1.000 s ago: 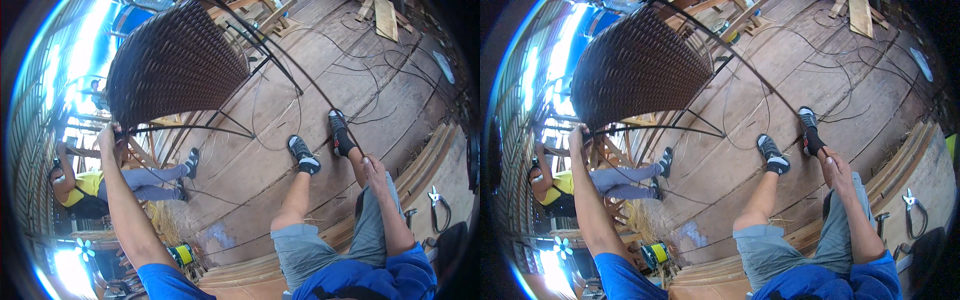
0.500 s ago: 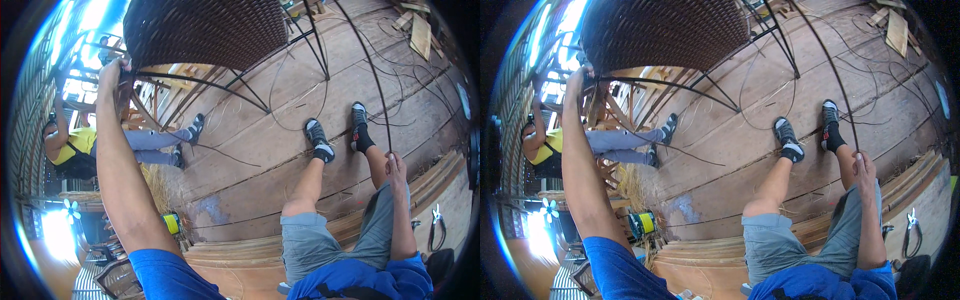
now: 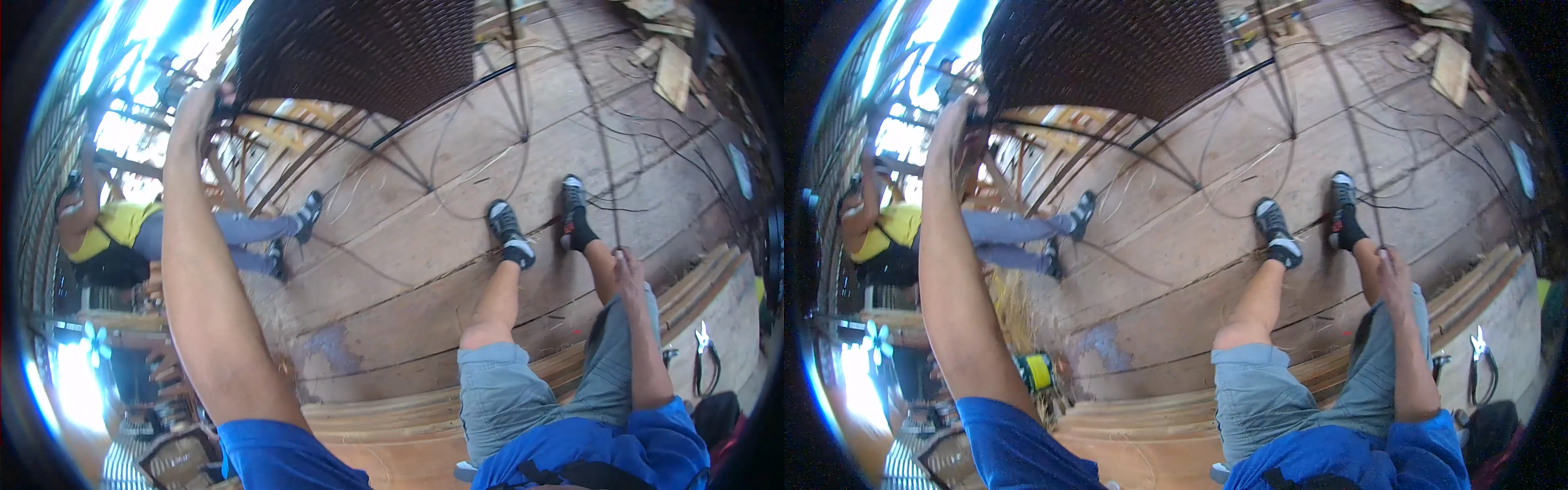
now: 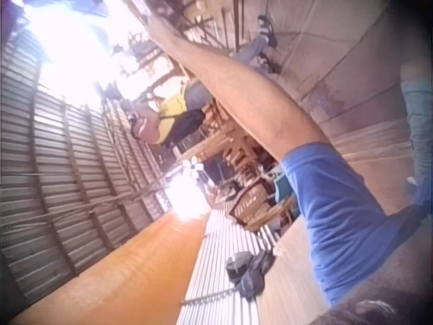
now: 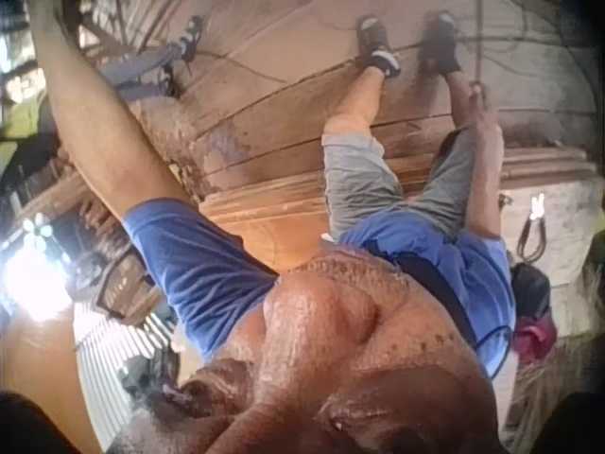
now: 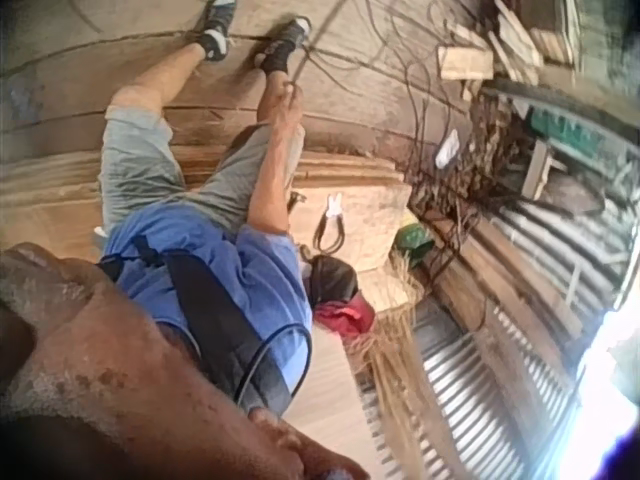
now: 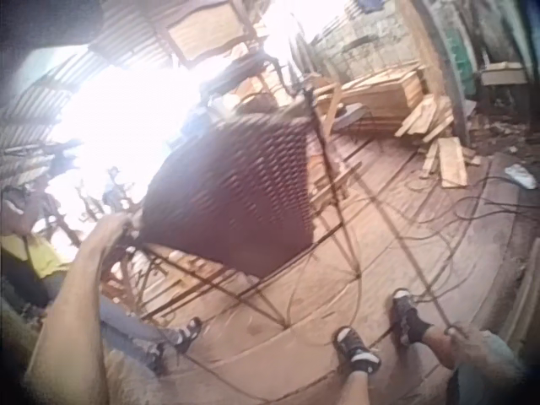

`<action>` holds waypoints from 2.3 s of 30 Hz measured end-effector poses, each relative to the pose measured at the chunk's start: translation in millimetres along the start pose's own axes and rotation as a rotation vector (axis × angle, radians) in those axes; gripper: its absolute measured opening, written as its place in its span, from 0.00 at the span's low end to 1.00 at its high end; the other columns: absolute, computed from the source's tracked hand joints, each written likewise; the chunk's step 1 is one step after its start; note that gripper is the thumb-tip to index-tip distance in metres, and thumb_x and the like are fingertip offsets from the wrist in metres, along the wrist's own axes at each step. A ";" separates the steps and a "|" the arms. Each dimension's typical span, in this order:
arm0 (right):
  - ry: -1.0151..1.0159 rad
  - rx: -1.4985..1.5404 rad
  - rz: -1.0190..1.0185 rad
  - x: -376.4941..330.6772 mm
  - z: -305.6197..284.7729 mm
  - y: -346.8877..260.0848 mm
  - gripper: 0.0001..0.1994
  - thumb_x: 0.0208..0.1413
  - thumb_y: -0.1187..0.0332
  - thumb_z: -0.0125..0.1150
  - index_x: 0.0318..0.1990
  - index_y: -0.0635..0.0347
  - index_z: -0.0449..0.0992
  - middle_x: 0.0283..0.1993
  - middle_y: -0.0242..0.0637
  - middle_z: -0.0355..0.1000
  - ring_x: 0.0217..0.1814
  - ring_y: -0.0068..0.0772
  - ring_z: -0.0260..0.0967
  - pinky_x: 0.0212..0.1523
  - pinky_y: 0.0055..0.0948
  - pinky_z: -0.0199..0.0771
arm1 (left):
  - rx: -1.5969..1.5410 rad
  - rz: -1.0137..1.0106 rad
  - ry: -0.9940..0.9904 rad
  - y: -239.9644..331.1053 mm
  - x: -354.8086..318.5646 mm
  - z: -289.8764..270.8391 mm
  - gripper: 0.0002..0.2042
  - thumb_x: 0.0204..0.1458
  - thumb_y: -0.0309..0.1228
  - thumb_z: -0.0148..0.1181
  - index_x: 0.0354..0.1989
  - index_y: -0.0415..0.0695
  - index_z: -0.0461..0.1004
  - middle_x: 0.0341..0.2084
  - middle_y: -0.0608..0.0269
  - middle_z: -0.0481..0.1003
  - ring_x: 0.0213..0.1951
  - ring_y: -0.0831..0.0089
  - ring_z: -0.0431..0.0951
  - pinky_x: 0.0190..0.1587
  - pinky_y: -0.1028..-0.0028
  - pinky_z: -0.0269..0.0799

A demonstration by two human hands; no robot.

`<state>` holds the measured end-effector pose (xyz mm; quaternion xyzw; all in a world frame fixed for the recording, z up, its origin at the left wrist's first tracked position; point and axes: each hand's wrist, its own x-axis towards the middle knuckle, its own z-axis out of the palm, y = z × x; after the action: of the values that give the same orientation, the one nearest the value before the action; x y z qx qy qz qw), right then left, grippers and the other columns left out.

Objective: Weaving and repairing a wicker chair frame with rattan strips using pliers and a cutting tool.

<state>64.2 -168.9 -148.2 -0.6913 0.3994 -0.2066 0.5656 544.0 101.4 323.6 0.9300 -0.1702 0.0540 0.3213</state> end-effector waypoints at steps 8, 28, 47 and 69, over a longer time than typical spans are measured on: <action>-0.053 -0.182 -0.096 -8.1 -3.9 -6.8 0.15 0.58 0.66 0.45 0.49 0.64 0.69 0.45 0.52 0.71 0.50 0.49 0.68 0.50 0.36 0.66 | -0.189 -0.005 -0.065 -3.4 -3.3 3.3 0.11 0.49 0.36 0.53 0.35 0.45 0.76 0.24 0.70 0.74 0.25 0.80 0.70 0.27 0.79 0.62; -0.059 -0.298 -0.272 12.3 8.6 38.5 0.13 0.61 0.60 0.44 0.39 0.59 0.71 0.15 0.33 0.62 0.16 0.24 0.61 0.19 0.26 0.60 | -0.139 -0.050 -0.005 -0.1 -29.4 -0.1 0.11 0.47 0.37 0.53 0.34 0.47 0.77 0.24 0.70 0.76 0.24 0.81 0.71 0.25 0.79 0.63; 0.293 -0.339 -0.230 15.2 -48.5 27.4 0.30 0.53 0.62 0.56 0.61 0.66 0.56 0.63 0.54 0.55 0.67 0.49 0.49 0.64 0.37 0.48 | -0.439 0.171 0.257 -38.9 -227.8 45.6 0.18 0.58 0.34 0.40 0.41 0.28 0.70 0.31 0.49 0.76 0.35 0.67 0.76 0.43 0.72 0.68; 0.069 -0.060 -0.074 -108.7 -143.7 -107.1 0.21 0.60 0.52 0.45 0.42 0.60 0.77 0.37 0.34 0.72 0.36 0.23 0.65 0.41 0.22 0.65 | -0.858 -0.476 0.479 -84.6 -540.6 167.7 0.21 0.52 0.23 0.47 0.56 0.43 0.61 0.46 0.62 0.65 0.39 0.81 0.67 0.30 0.85 0.67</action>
<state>-72.4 -167.7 10.7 -0.7146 0.3989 -0.2393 0.5225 66.1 212.7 29.2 0.6899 0.1160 0.1157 0.7051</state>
